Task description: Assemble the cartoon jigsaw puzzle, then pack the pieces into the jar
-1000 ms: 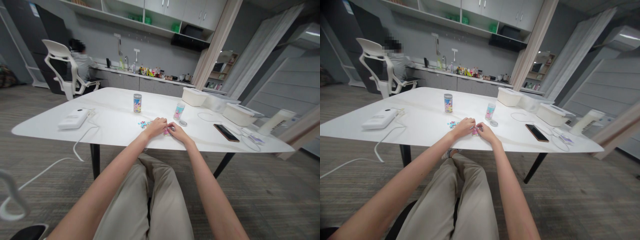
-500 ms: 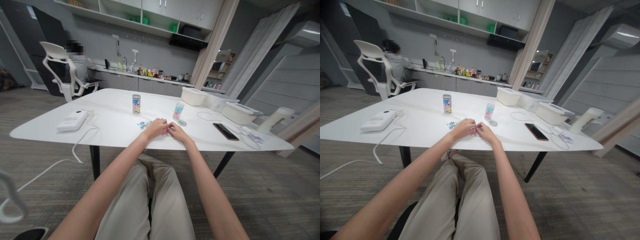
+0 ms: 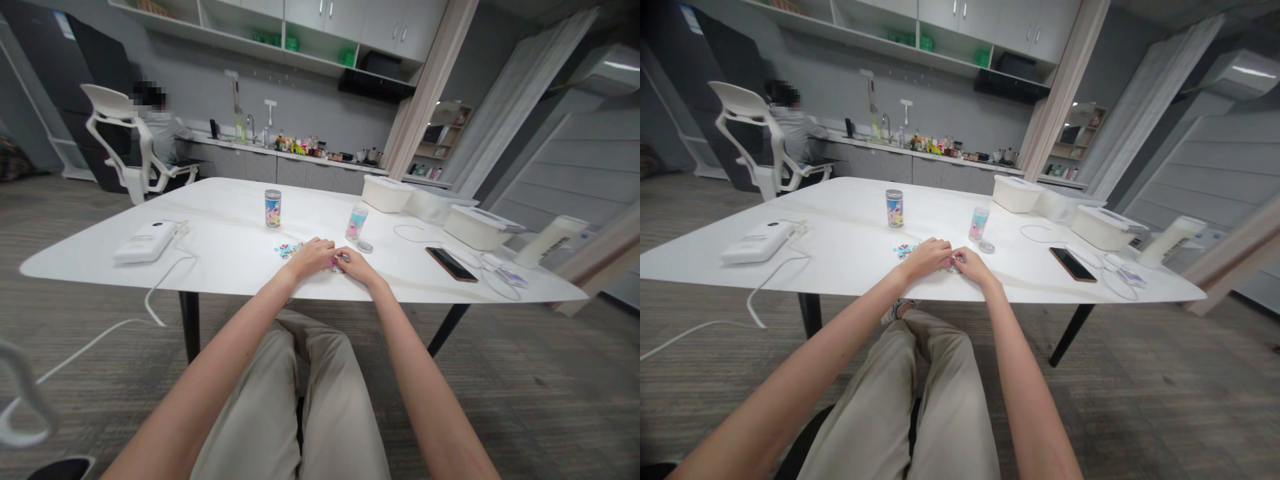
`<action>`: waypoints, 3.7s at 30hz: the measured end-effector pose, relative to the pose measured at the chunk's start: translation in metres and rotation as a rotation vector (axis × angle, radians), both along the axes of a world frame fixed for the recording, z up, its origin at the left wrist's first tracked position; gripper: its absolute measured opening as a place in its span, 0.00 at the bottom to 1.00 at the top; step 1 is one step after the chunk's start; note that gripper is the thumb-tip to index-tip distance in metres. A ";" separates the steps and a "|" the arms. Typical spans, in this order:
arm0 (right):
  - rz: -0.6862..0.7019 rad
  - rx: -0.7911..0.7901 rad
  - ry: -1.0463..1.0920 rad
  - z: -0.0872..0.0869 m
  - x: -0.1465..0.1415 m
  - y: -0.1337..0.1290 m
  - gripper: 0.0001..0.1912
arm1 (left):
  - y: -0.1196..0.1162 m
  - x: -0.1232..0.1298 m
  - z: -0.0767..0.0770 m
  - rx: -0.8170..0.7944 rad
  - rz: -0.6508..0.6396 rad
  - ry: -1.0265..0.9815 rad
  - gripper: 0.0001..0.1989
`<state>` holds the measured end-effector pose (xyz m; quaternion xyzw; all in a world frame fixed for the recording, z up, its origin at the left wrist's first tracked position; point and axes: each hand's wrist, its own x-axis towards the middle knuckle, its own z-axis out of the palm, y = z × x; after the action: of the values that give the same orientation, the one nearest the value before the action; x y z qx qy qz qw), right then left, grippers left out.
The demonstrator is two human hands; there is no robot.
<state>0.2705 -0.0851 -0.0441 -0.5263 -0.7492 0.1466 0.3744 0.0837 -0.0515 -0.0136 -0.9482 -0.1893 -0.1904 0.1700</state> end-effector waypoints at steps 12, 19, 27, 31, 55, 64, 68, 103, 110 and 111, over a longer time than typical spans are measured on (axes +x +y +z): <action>-0.019 -0.010 0.026 -0.002 0.001 0.000 0.06 | -0.001 -0.002 -0.002 -0.040 0.137 -0.143 0.09; -0.023 0.046 0.043 -0.002 0.002 0.001 0.07 | 0.008 -0.016 -0.003 -0.260 0.121 -0.161 0.08; -0.066 -0.012 0.093 -0.003 0.000 0.001 0.08 | 0.011 -0.021 -0.001 -0.276 0.111 -0.214 0.09; -0.062 0.005 0.070 -0.001 -0.001 -0.001 0.06 | 0.012 -0.021 -0.003 -0.278 0.119 -0.224 0.08; -0.070 0.125 0.050 0.005 -0.003 -0.005 0.05 | 0.014 -0.024 -0.007 -0.152 0.240 -0.137 0.09; -0.053 0.086 0.070 0.007 -0.006 -0.008 0.04 | -0.002 -0.005 -0.004 -0.108 0.051 -0.041 0.13; -0.053 0.071 0.080 0.007 -0.007 -0.009 0.04 | 0.000 -0.003 -0.006 -0.132 0.046 -0.017 0.12; -0.004 -0.009 0.064 0.008 -0.007 -0.009 0.08 | 0.008 -0.022 -0.004 -0.141 0.409 -0.049 0.11; -0.023 0.024 0.045 0.009 -0.008 -0.010 0.07 | 0.006 -0.019 -0.004 -0.118 0.271 -0.112 0.10; -0.015 0.026 0.039 0.009 -0.009 -0.011 0.07 | 0.005 -0.018 -0.004 -0.122 0.231 -0.099 0.10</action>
<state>0.2619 -0.0960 -0.0352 -0.5242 -0.7396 0.1444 0.3967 0.0661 -0.0465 -0.0174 -0.9181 -0.3163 -0.2042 0.1235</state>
